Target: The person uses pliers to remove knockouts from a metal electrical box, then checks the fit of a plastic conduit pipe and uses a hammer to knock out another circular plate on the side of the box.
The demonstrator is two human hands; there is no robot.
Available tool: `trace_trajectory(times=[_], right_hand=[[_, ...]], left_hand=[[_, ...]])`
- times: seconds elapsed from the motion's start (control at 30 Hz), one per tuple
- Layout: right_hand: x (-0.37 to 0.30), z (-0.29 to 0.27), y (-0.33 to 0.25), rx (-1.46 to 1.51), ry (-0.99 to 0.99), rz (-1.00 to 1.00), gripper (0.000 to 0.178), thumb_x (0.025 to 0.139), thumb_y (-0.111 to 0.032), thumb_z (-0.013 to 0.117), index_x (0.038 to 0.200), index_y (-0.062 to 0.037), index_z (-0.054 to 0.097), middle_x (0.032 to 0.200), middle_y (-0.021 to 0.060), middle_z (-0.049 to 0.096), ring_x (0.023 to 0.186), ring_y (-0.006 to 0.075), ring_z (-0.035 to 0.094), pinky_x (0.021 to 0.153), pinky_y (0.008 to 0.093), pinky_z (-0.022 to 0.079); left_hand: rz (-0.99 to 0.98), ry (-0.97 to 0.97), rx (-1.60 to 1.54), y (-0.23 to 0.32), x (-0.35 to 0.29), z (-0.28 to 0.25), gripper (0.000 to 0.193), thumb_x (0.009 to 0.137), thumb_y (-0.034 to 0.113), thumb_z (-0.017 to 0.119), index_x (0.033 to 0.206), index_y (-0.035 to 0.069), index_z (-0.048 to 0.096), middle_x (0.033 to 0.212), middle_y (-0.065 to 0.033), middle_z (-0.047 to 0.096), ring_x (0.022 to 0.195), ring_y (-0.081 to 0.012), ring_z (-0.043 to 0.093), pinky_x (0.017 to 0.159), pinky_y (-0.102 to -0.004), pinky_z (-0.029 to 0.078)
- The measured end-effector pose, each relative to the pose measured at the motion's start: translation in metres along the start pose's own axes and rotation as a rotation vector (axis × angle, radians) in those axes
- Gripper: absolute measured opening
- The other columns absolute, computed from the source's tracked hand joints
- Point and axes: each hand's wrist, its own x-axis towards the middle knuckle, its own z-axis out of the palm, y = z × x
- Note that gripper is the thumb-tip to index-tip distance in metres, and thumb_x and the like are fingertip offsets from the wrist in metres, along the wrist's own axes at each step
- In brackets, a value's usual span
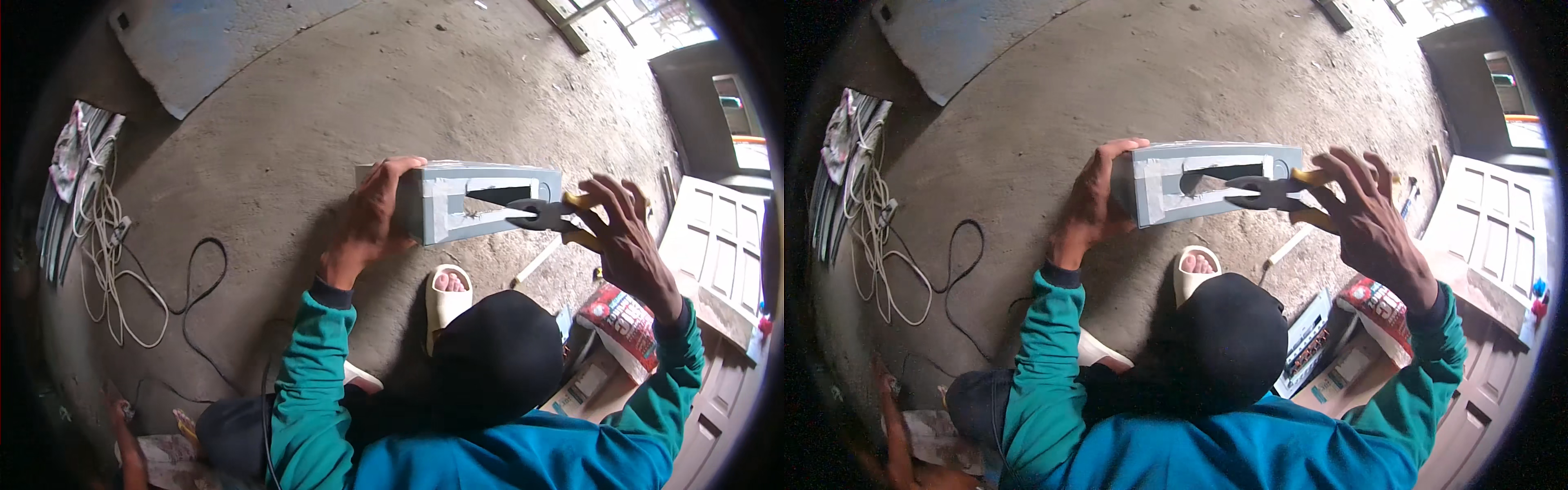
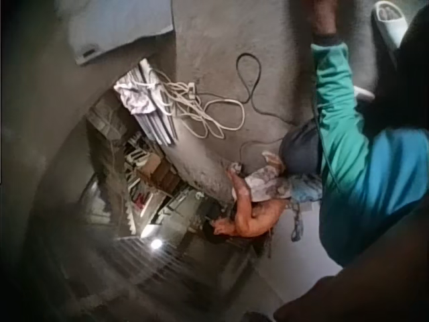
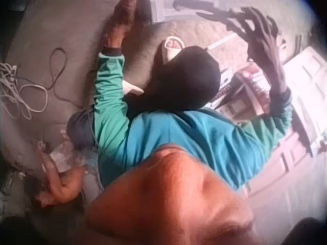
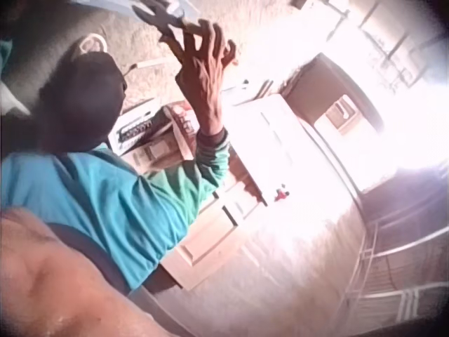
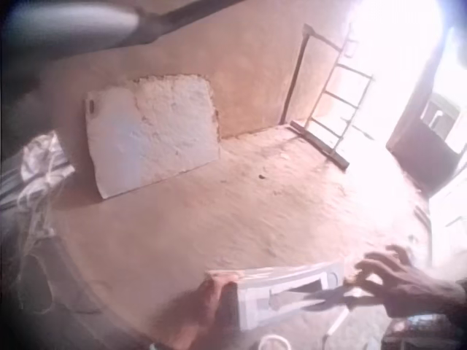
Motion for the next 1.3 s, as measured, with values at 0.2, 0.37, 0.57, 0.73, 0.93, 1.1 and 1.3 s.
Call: trace_trajectory(times=[0.2,0.37,0.57,0.73,0.93,1.1,1.3], right_hand=[[0.006,-0.008,0.004,-0.029,-0.094,-0.034,0.049,0.078,0.000,0.067,0.125,-0.0115,0.063,0.145,0.0129,0.041,0.139,0.0315,0.037,0.114,0.0556,0.022],[0.011,-0.021,0.012,-0.094,-0.092,-0.094,0.049,0.076,-0.002,0.069,0.124,-0.0103,0.062,0.135,0.0111,0.045,0.129,0.0295,0.044,0.110,0.0546,0.027],[0.014,-0.033,0.023,-0.234,0.014,-0.209,0.042,0.076,-0.021,0.077,0.115,-0.0108,0.064,0.129,0.0089,0.054,0.123,0.0255,0.049,0.108,0.0513,0.032],[0.017,-0.051,0.022,-0.400,0.080,-0.269,0.039,0.073,-0.023,0.080,0.107,-0.0094,0.065,0.122,0.0068,0.060,0.120,0.0234,0.051,0.106,0.0445,0.036],[0.029,-0.075,0.010,-0.564,-0.130,-0.281,0.033,0.080,-0.029,0.076,0.102,-0.0067,0.066,0.115,0.0043,0.060,0.105,0.0180,0.054,0.091,0.0372,0.044],[0.018,-0.064,-0.001,-0.787,-0.027,-0.210,0.033,0.088,-0.034,0.069,0.099,-0.0037,0.061,0.098,0.0037,0.052,0.089,0.0163,0.052,0.073,0.0329,0.046],[-0.002,-0.036,-0.026,-0.968,0.014,-0.018,0.037,0.091,-0.035,0.064,0.111,-0.0045,0.060,0.109,0.0060,0.049,0.097,0.0190,0.050,0.080,0.0389,0.043]], left_hand=[[0.020,-0.028,0.084,0.018,0.007,0.016,0.091,0.050,0.000,0.085,0.130,0.009,0.043,0.126,-0.0142,0.056,0.118,-0.0373,0.054,0.103,-0.0456,0.045],[0.017,-0.045,0.092,0.029,0.014,0.020,0.091,0.050,0.002,0.086,0.130,0.009,0.043,0.125,-0.0142,0.056,0.115,-0.0374,0.055,0.100,-0.0460,0.046],[0.025,-0.031,0.144,0.035,0.020,0.027,0.086,0.053,0.003,0.086,0.128,0.009,0.044,0.123,-0.0138,0.057,0.113,-0.0363,0.056,0.097,-0.0450,0.048],[0.035,-0.046,0.147,0.046,0.029,0.034,0.077,0.058,0.006,0.083,0.125,0.009,0.045,0.118,-0.0135,0.057,0.109,-0.0349,0.057,0.094,-0.0450,0.049],[0.031,-0.056,0.194,0.045,0.034,0.044,0.080,0.066,0.036,0.085,0.128,0.009,0.043,0.117,-0.0152,0.056,0.110,-0.0374,0.058,0.090,-0.0495,0.053],[-0.044,0.060,0.239,0.051,0.037,0.045,0.065,0.066,0.018,0.080,0.120,0.008,0.046,0.104,-0.0143,0.056,0.100,-0.0361,0.059,0.083,-0.0463,0.053],[-0.076,0.157,0.234,0.047,0.037,0.049,0.066,0.067,0.021,0.080,0.121,0.005,0.046,0.102,-0.0156,0.055,0.097,-0.0368,0.058,0.084,-0.0464,0.051]])
